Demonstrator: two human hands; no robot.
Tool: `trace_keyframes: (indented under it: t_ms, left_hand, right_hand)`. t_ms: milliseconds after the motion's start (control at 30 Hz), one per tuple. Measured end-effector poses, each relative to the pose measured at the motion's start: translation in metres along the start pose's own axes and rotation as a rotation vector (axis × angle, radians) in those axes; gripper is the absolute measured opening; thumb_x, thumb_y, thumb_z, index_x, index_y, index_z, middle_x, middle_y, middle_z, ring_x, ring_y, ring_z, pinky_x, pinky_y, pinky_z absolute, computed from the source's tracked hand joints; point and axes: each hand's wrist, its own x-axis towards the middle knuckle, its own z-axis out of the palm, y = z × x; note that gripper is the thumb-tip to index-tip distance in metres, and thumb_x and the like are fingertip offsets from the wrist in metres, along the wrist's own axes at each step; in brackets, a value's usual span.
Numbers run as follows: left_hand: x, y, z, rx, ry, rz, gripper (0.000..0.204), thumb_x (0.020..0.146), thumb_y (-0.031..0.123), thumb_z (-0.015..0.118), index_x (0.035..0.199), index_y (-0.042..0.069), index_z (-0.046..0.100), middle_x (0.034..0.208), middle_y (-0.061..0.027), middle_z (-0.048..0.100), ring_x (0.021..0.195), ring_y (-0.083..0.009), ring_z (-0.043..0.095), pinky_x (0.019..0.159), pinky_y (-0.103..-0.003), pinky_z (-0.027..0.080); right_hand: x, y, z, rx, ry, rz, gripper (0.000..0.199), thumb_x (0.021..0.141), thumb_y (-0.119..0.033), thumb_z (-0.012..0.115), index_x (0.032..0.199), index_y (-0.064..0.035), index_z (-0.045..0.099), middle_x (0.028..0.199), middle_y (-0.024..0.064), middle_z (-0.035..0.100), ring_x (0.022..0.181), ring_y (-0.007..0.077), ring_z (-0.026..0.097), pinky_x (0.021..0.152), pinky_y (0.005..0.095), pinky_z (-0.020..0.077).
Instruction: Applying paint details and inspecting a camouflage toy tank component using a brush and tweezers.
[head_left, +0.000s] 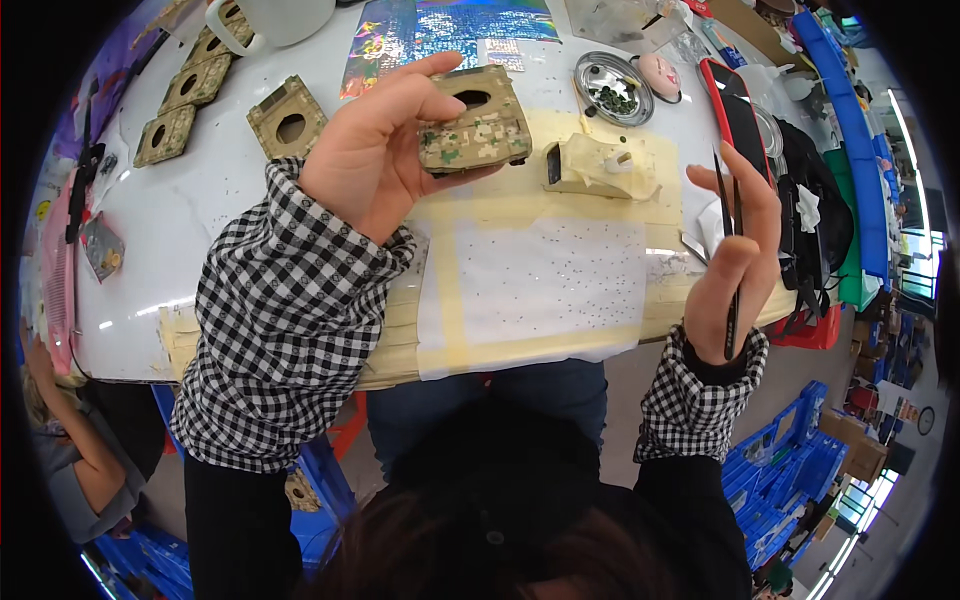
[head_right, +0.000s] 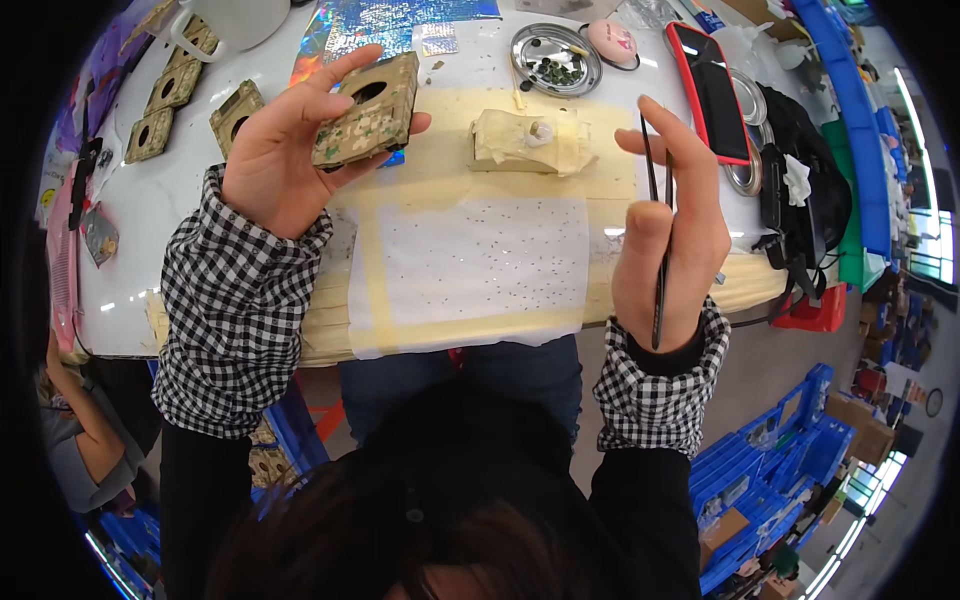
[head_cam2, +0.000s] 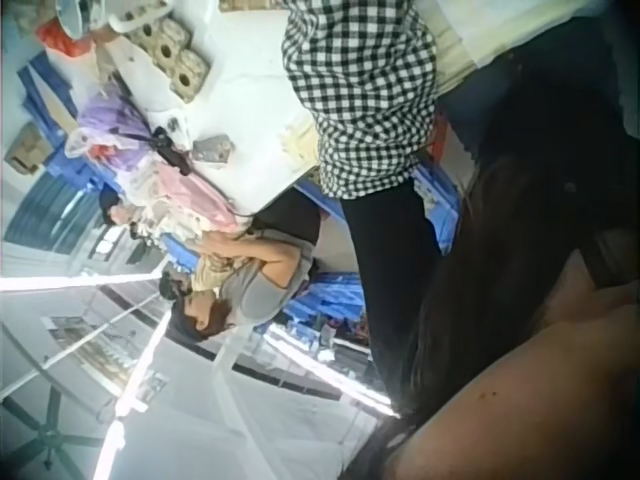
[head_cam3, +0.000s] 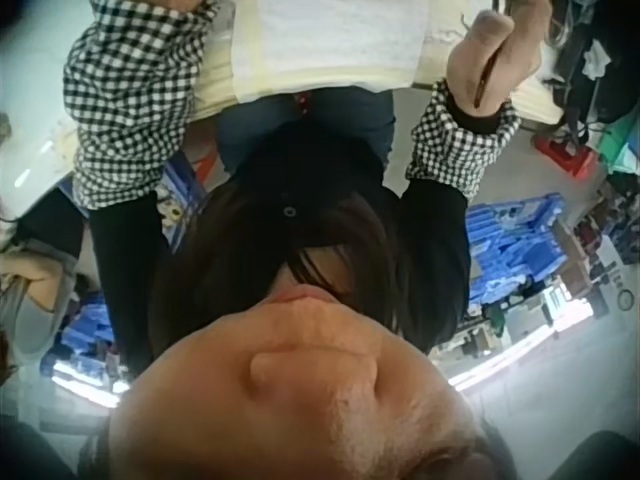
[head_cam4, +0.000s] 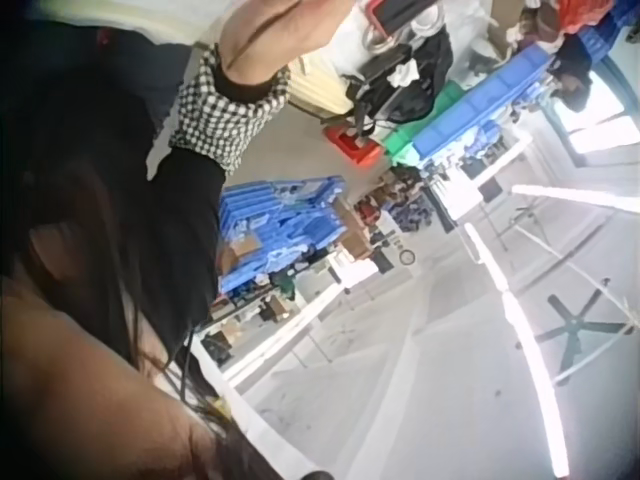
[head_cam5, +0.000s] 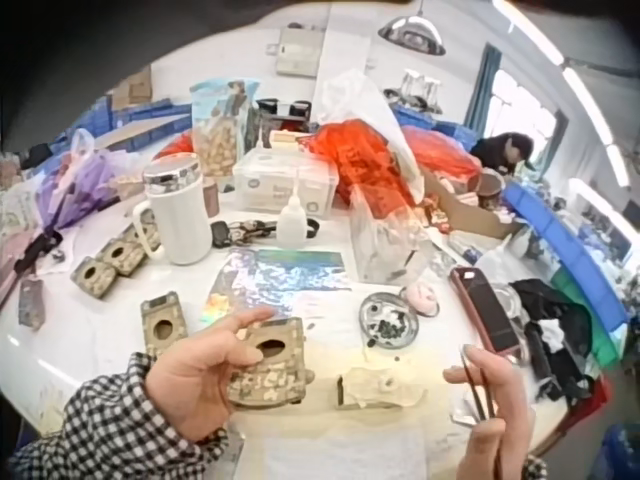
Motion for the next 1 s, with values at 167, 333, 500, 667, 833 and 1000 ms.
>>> trace_keyframes:
  t_ms: [167, 333, 500, 667, 833, 1000]
  left_hand:
    - [0.0, -0.002, -0.002, 0.04, -0.005, 0.023, 0.056, 0.089, 0.017, 0.044, 0.141, 0.0, 0.029, 0.13, -0.0196, 0.049, 0.115, -0.0319, 0.057, 0.089, -0.03, 0.05]
    - [0.001, -0.004, -0.005, 0.046, 0.003, 0.03, 0.056, 0.089, 0.017, 0.045, 0.14, -0.001, 0.031, 0.13, -0.0202, 0.049, 0.115, -0.032, 0.057, 0.088, -0.03, 0.051]
    - [0.007, -0.003, -0.003, -0.031, -0.045, 0.059, 0.06, 0.085, 0.015, 0.054, 0.137, -0.003, 0.032, 0.121, -0.0179, 0.052, 0.107, -0.0292, 0.06, 0.09, -0.038, 0.053]
    - [0.002, 0.003, 0.001, -0.187, 0.079, -0.042, 0.06, 0.081, 0.005, 0.048, 0.135, -0.007, 0.025, 0.122, -0.0239, 0.048, 0.105, -0.0345, 0.059, 0.09, -0.042, 0.053]
    - [0.0, 0.009, 0.006, -0.24, -0.001, -0.056, 0.069, 0.078, 0.003, 0.048, 0.139, -0.008, 0.016, 0.127, -0.0265, 0.044, 0.109, -0.0373, 0.058, 0.094, -0.044, 0.051]
    - [-0.007, 0.01, 0.013, -0.146, 0.051, -0.03, 0.074, 0.078, 0.004, 0.049, 0.141, -0.008, 0.011, 0.129, -0.0275, 0.043, 0.11, -0.0381, 0.057, 0.094, -0.043, 0.051]
  right_hand:
    - [-0.032, -0.01, -0.013, 0.069, -0.238, 0.103, 0.044, 0.088, -0.012, 0.064, 0.124, 0.0036, 0.043, 0.102, 0.0176, 0.065, 0.098, 0.0228, 0.064, 0.089, 0.032, 0.0447]
    - [-0.052, -0.001, -0.006, 0.399, -0.287, 0.325, 0.023, 0.085, 0.001, 0.064, 0.107, 0.0056, 0.06, 0.096, 0.0119, 0.065, 0.09, 0.0172, 0.062, 0.082, 0.025, 0.0463]
    - [-0.058, 0.005, -0.001, 0.498, -0.281, 0.323, 0.018, 0.09, -0.008, 0.061, 0.101, 0.0056, 0.062, 0.091, 0.0114, 0.064, 0.086, 0.0157, 0.059, 0.079, 0.0249, 0.0448]
    - [-0.059, 0.009, -0.001, 0.547, -0.362, 0.286, 0.014, 0.09, -0.008, 0.06, 0.093, 0.0053, 0.063, 0.089, 0.0108, 0.064, 0.083, 0.0163, 0.059, 0.077, 0.0263, 0.0449]
    - [-0.056, 0.016, 0.001, 0.436, -0.405, 0.144, 0.012, 0.089, -0.008, 0.06, 0.091, 0.004, 0.063, 0.087, 0.011, 0.064, 0.079, 0.0189, 0.058, 0.073, 0.0278, 0.0449]
    - [-0.056, 0.014, 0.003, 0.42, -0.392, 0.153, 0.011, 0.088, -0.007, 0.061, 0.089, 0.0034, 0.064, 0.085, 0.0106, 0.065, 0.078, 0.0196, 0.058, 0.072, 0.0283, 0.0446]
